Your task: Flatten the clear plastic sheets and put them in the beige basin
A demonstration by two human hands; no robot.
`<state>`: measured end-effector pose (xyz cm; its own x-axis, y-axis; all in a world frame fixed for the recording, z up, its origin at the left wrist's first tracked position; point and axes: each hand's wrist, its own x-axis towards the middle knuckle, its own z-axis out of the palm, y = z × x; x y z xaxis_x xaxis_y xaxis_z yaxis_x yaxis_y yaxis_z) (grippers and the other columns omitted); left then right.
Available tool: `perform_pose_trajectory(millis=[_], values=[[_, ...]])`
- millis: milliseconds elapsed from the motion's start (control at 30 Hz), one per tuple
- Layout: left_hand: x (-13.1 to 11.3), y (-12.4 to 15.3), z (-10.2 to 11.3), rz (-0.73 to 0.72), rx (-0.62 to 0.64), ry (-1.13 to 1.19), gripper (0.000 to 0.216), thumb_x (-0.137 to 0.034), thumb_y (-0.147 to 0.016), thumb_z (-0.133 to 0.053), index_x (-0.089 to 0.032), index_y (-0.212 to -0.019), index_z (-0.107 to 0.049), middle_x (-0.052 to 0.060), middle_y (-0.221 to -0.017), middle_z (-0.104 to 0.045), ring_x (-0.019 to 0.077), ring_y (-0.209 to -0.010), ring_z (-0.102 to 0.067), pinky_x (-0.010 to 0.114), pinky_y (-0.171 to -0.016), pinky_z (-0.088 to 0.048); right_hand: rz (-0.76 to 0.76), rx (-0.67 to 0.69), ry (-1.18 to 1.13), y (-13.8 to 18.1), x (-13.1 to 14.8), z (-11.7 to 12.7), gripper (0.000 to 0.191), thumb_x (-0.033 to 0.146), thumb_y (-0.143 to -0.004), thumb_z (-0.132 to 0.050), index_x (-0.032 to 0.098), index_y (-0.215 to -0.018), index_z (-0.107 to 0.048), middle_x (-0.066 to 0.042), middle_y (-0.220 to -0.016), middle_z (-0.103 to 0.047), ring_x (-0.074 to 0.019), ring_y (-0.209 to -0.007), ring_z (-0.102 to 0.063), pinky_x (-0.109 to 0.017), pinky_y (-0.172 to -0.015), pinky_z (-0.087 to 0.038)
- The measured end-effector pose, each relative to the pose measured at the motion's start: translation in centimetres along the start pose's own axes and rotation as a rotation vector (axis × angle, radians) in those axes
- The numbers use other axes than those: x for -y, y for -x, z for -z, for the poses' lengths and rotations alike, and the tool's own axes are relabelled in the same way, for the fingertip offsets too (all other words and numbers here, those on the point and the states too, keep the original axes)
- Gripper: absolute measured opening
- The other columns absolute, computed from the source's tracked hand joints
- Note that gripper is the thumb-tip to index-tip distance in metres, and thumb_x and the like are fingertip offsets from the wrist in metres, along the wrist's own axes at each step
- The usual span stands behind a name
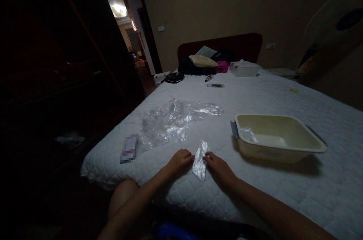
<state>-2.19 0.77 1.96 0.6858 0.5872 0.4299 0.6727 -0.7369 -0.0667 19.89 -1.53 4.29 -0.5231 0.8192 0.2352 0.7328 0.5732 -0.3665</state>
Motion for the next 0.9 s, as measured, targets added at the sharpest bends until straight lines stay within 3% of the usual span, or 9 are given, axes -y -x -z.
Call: perform_pose_trajectory(millis=[100, 267, 433, 633, 767, 900], values=[[-0.5, 0.1, -0.5, -0.017, -0.023, -0.006, 0.013, -0.02, -0.084, -0.042, -0.018, -0.088, -0.055, 0.006, -0.082, -0.057, 0.0154, -0.073, -0.052, 0.028, -0.066, -0.04, 0.011, -0.017, -0.032, 0.1, -0.1, 0.0, 0.033, 0.014, -0.081, -0.037, 0.021, -0.108, -0.054, -0.008, -0.117, -0.052, -0.0196, -0.098, -0.055, -0.031, -0.082, -0.043], [-0.8, 0.2, -0.9, 0.023, -0.091, 0.06, 0.024, -0.023, -0.087, -0.039, -0.019, -0.107, -0.051, 0.008, -0.108, -0.057, 0.0179, -0.087, -0.054, 0.031, -0.072, -0.042, 0.025, -0.04, -0.07, 0.3, -0.9, -0.6, 0.032, 0.019, -0.083, -0.037, 0.019, -0.109, -0.054, -0.009, -0.118, -0.053, -0.0203, -0.106, -0.051, -0.035, -0.09, -0.04], [-1.2, 0.0, -0.9, 0.086, -0.065, 0.271, 0.022, -0.022, -0.086, -0.044, -0.019, -0.104, -0.056, 0.006, -0.095, -0.062, 0.017, -0.087, -0.054, 0.031, -0.075, -0.042, -0.048, -0.061, -0.146, 0.2, -1.2, -1.2, 0.028, 0.021, -0.082, -0.038, 0.019, -0.105, -0.055, -0.009, -0.104, -0.06, -0.0197, -0.095, -0.055, -0.035, -0.085, -0.043], [-1.8, -0.1, -1.7, 0.354, -0.124, 0.506, 0.012, -0.024, -0.08, -0.055, -0.02, -0.089, -0.062, 0.003, -0.086, -0.063, 0.0154, -0.085, -0.054, 0.03, -0.079, -0.042, -0.194, -0.066, -0.234, -0.6, -0.9, -1.5, 0.023, 0.026, -0.079, -0.041, 0.019, -0.092, -0.059, -0.007, -0.092, -0.062, -0.0194, -0.087, -0.056, -0.033, -0.078, -0.042], [-2.1, -0.6, -2.5, 0.52, -0.186, 0.556, 0.009, -0.023, -0.079, -0.056, -0.02, -0.08, -0.064, 0.002, -0.083, -0.061, 0.0145, -0.083, -0.052, 0.028, -0.076, -0.043, -0.263, -0.052, -0.334, -1.6, -1.0, -1.6, 0.025, 0.032, -0.08, -0.039, 0.018, -0.078, -0.059, -0.004, -0.078, -0.063, -0.0185, -0.074, -0.057, -0.03, -0.068, -0.042], [-2.2, -1.0, -2.4, 0.575, -0.191, 0.53, 0.017, -0.028, -0.082, -0.051, -0.018, -0.076, -0.063, 0.002, -0.084, -0.058, 0.014, -0.083, -0.051, 0.028, -0.076, -0.041, -0.316, -0.075, -0.407, -2.3, -0.9, -1.5, 0.028, 0.037, -0.079, -0.039, 0.018, -0.073, -0.058, -0.003, -0.071, -0.063, -0.0174, -0.068, -0.056, -0.027, -0.062, -0.041]])
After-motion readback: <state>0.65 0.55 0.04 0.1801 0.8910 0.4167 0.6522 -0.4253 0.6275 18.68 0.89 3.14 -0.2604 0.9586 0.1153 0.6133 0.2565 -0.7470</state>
